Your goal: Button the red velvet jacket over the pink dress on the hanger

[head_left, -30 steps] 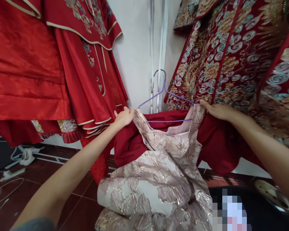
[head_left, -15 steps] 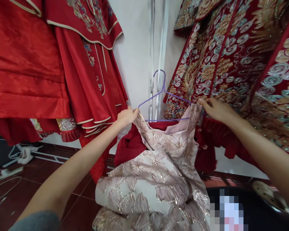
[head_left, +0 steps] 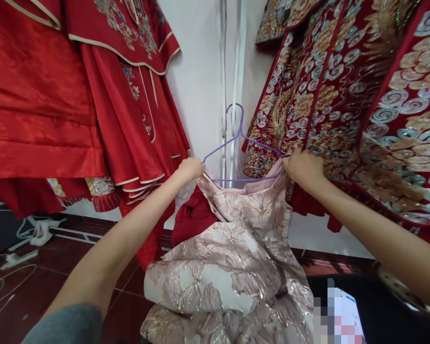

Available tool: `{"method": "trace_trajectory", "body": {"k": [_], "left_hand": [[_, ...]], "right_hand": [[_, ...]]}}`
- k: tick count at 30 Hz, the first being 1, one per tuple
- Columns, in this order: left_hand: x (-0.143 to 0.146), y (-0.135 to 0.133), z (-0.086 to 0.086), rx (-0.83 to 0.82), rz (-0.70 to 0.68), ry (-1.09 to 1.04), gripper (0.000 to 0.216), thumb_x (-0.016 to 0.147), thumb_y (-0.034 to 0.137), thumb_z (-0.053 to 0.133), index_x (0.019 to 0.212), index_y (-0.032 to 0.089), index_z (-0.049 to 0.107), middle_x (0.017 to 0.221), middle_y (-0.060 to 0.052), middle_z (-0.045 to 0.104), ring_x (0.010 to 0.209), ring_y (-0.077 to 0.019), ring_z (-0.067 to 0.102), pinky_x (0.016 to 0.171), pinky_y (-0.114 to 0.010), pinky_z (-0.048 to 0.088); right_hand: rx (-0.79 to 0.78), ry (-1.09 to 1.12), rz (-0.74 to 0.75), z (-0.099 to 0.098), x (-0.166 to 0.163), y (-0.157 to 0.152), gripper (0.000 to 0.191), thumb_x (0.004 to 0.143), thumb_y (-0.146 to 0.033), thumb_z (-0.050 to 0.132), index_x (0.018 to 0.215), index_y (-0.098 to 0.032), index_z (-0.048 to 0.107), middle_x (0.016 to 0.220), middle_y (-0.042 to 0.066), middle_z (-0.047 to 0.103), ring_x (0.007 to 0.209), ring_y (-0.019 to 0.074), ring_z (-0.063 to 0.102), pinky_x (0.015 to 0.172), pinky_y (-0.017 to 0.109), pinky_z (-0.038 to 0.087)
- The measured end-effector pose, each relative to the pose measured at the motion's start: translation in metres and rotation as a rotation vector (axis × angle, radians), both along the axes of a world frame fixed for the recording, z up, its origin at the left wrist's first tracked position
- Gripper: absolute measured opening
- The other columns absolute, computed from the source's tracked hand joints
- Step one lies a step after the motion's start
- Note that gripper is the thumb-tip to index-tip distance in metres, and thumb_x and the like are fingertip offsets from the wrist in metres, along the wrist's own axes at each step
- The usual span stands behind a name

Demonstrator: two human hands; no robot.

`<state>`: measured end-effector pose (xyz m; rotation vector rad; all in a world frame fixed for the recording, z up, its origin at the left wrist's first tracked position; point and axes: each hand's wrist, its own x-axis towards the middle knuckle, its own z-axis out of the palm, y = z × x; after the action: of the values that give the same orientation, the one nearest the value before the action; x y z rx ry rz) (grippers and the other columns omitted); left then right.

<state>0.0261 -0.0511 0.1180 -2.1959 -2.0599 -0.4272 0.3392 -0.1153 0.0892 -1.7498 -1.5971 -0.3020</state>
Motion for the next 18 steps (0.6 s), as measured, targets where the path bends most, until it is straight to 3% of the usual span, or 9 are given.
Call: {"method": "trace_trajectory", "body": {"k": [2,4,8,11,15,18], "left_hand": [[-0.01,0.005,0.005,0.009,0.019,-0.072,0.031,0.077,0.032,0.053,0.093,0.01,0.068,0.106,-0.024,0.067,0.111,-0.0351,0.06,0.091,-0.037,0.047],[-0.024,0.008,0.01,-0.051,0.03,-0.222,0.022,0.074,0.027,0.056,0.085,0.011,0.067,0.091,-0.021,0.071,0.103,-0.034,0.064,0.087,-0.036,0.05],[-0.054,0.006,0.017,-0.309,-0.025,-0.67,0.015,0.072,0.014,0.051,0.077,0.01,0.065,0.071,-0.015,0.069,0.079,-0.0301,0.07,0.076,-0.038,0.055],[-0.066,0.002,0.015,-0.422,-0.063,-0.884,0.017,0.071,0.007,0.047,0.074,0.013,0.062,0.068,-0.012,0.068,0.075,-0.0253,0.071,0.078,-0.036,0.055],[-0.07,0.003,0.002,-0.496,-0.092,-1.055,0.022,0.073,0.004,0.039,0.073,0.015,0.058,0.069,-0.01,0.067,0.074,-0.0179,0.069,0.081,-0.029,0.056],[-0.074,0.003,-0.022,-0.565,-0.148,-1.168,0.024,0.073,0.001,0.034,0.074,0.015,0.054,0.074,-0.009,0.067,0.075,-0.0132,0.067,0.081,-0.023,0.056]], "right_hand": [[-0.038,0.083,0.153,0.004,0.01,0.0,0.046,0.078,-0.059,0.038,0.109,-0.028,0.051,0.107,0.021,0.064,0.117,0.0413,0.045,0.09,0.065,0.031],[-0.071,0.122,0.179,0.008,0.022,0.001,0.036,0.072,-0.059,0.045,0.092,-0.031,0.056,0.09,0.018,0.068,0.115,0.042,0.047,0.089,0.064,0.032],[-0.101,0.051,-0.058,0.011,0.043,-0.002,0.016,0.072,-0.04,0.048,0.063,-0.027,0.054,0.079,0.016,0.068,0.106,0.041,0.055,0.088,0.057,0.038],[-0.196,0.116,-0.106,0.009,0.054,-0.006,0.013,0.071,-0.027,0.051,0.059,-0.023,0.055,0.07,0.012,0.065,0.089,0.0343,0.062,0.079,0.046,0.046],[-0.208,0.608,0.127,-0.001,0.056,-0.017,0.009,0.074,-0.023,0.052,0.069,-0.022,0.058,0.07,0.005,0.065,0.069,0.0207,0.061,0.07,0.038,0.053],[-0.134,0.835,0.284,-0.022,0.047,-0.028,0.008,0.076,-0.026,0.055,0.069,-0.026,0.058,0.071,0.0,0.066,0.071,0.018,0.062,0.072,0.035,0.054]]}}
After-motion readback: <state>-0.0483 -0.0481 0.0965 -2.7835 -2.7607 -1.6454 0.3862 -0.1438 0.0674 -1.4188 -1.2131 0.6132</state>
